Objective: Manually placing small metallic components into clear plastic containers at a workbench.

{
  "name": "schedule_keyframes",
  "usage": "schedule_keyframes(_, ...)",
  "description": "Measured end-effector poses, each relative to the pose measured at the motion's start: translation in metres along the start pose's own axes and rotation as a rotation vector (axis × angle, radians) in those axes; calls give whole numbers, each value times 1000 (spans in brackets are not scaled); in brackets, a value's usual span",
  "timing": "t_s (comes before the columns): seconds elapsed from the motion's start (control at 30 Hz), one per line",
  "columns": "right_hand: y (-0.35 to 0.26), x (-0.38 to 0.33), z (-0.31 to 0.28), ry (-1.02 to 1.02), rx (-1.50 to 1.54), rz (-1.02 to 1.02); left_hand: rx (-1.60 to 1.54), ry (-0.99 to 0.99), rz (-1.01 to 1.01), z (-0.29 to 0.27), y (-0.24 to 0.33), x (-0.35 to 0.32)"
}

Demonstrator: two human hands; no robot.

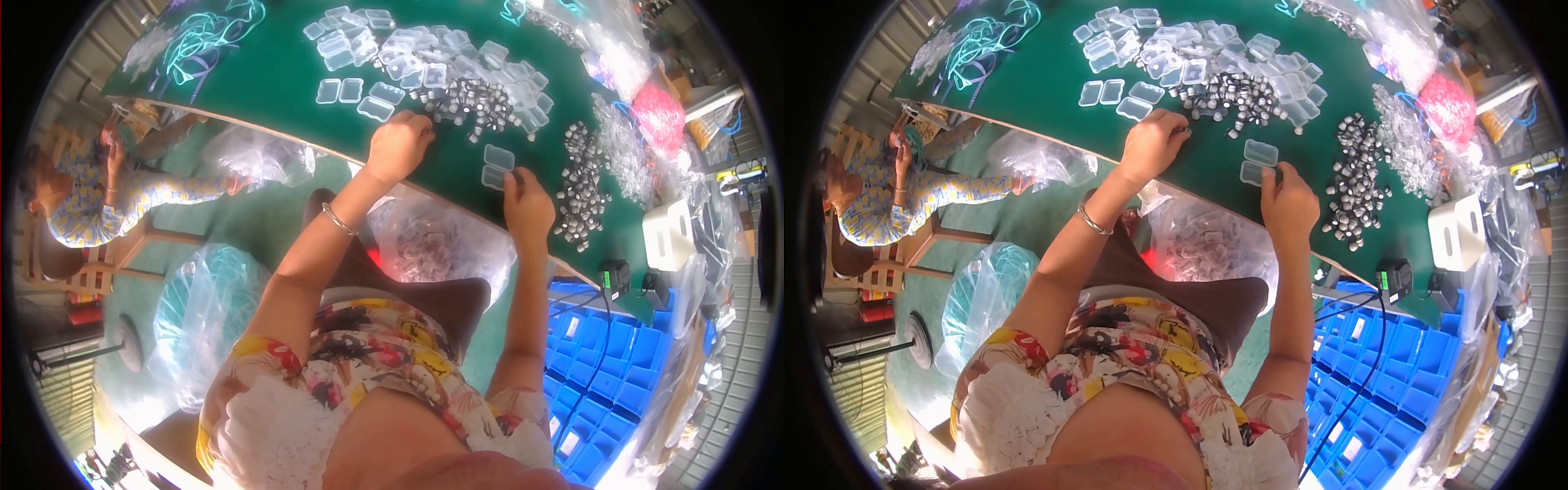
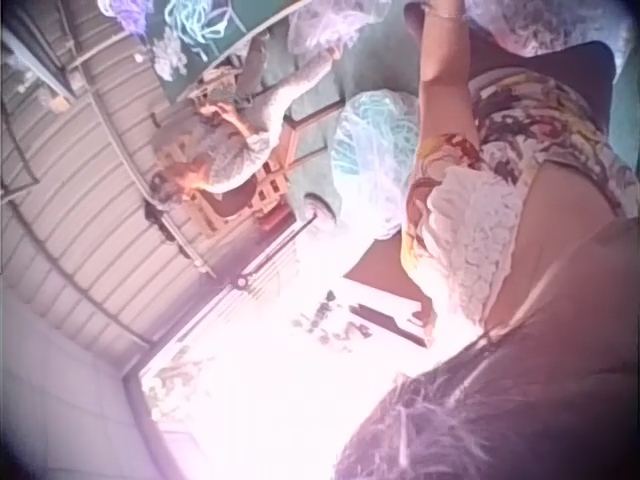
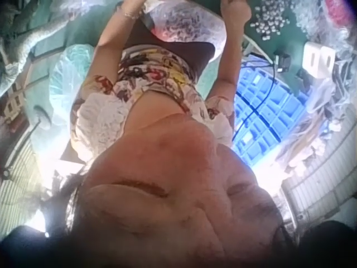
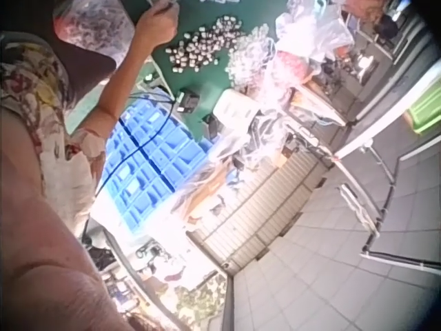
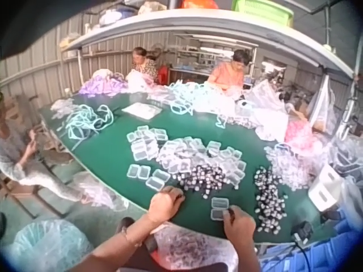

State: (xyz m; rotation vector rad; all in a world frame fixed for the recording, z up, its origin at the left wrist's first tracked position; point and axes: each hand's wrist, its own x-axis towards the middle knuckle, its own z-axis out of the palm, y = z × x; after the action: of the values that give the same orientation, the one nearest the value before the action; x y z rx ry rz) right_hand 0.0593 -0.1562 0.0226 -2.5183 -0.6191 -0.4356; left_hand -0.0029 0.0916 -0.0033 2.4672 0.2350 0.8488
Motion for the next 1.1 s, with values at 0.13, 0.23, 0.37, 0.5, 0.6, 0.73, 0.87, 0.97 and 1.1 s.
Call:
schedule_keyframes(0.13,29,6,-20,149,91,-108,-226,-44,29,1,20,-11)
schedule_keyframes(0.23,59,8,-42,243,163,-49,-354,-40,63,4,32,-17)
schedule_keyframes(0.37,78,-15,-57,237,210,47,-354,-114,211,1,35,-17)
schedule_keyframes(0.5,77,-36,-63,253,-44,-57,-251,-130,291,1,35,-19)
schedule_keyframes(0.6,76,-43,-55,214,-156,-15,-207,-110,223,3,38,-22)
schedule_keyframes(0.73,71,-40,-48,233,-288,-103,-371,-95,72,12,47,-24)
schedule_keyframes(0.87,61,-36,-37,285,-85,-121,-650,-114,30,16,64,-23)
schedule_keyframes(0.97,32,-18,-17,209,451,-97,-673,-140,94,30,73,-19)
schedule_keyframes(1.1,11,2,7,141,411,-206,-455,-44,243,46,70,-11)
